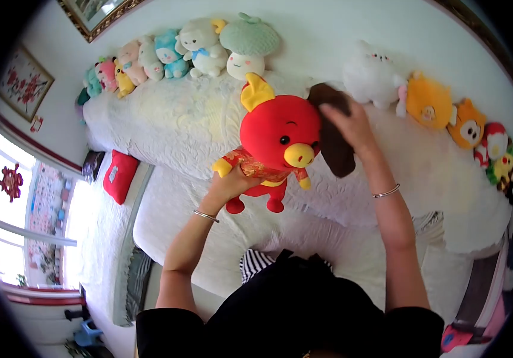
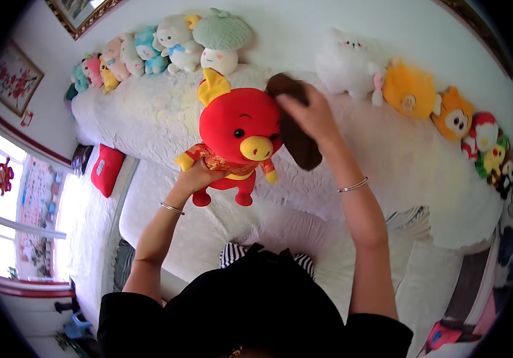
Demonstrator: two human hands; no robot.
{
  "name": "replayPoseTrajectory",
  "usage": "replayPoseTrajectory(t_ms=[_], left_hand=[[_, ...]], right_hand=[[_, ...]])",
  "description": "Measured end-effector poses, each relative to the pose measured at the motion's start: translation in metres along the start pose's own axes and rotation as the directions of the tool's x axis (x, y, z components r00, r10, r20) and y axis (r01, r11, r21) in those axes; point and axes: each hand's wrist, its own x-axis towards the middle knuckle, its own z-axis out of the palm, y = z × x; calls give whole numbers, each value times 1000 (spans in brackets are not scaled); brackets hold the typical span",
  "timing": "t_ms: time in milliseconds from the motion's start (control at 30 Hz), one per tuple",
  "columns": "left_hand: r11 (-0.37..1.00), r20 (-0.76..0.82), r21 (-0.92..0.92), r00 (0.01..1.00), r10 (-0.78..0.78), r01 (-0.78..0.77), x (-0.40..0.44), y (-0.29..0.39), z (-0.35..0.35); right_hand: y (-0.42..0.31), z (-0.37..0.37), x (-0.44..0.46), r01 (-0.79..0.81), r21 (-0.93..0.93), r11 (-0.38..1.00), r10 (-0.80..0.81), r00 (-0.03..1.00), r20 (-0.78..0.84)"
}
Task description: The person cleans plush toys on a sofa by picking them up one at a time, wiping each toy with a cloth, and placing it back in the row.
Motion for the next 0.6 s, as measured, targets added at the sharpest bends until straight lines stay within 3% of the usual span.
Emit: replayPoseTrajectory(t_ms=[67,133,200,267,333,367,400,433,467,533,600], left_hand=[[970,-48,30,969,242,-241,-1,-32,6],[940,-64,32,938,342,-341,-5,-46,3],[871,-127,432,940,316,-234,-20,-34,-11],[877,-176,408,920,349,-254,-29,-24,-8],[937,-218,334,959,183,-102,-29,-24,-3],[902,-131,423,979,158,-89,-23,-35,0],[869,-166,404,911,377,-286,-21,-41,1],[782,-192,414,794,576,-467,-20,-47,2],[716,-173,491,750,638,-496,-20,-51,9],[941,-250,315,945,210,-126,-15,-50,24],[955,-221,261,954,203,-143,-16,-41,23]], right_hand=[[-62,21,-29,361,-328,873,-320,931,173],[-90,36,-45,534,-111,838,-465,806,365],[-105,46,-41,543,-140,828,-453,795,404],[-107,58,-28,379,-522,764,-268,922,278],[-108,82,-46,622,-432,653,-428,773,467],[-121,90,-61,673,-348,653,-354,677,645],[-131,96,-74,699,-256,668,-267,546,794],[-134,101,-80,734,-276,621,-300,547,781],[-134,102,-71,732,-275,624,-295,546,784],[-130,102,-45,621,-618,482,-457,780,428],[-117,114,-59,642,-616,456,-407,766,497]])
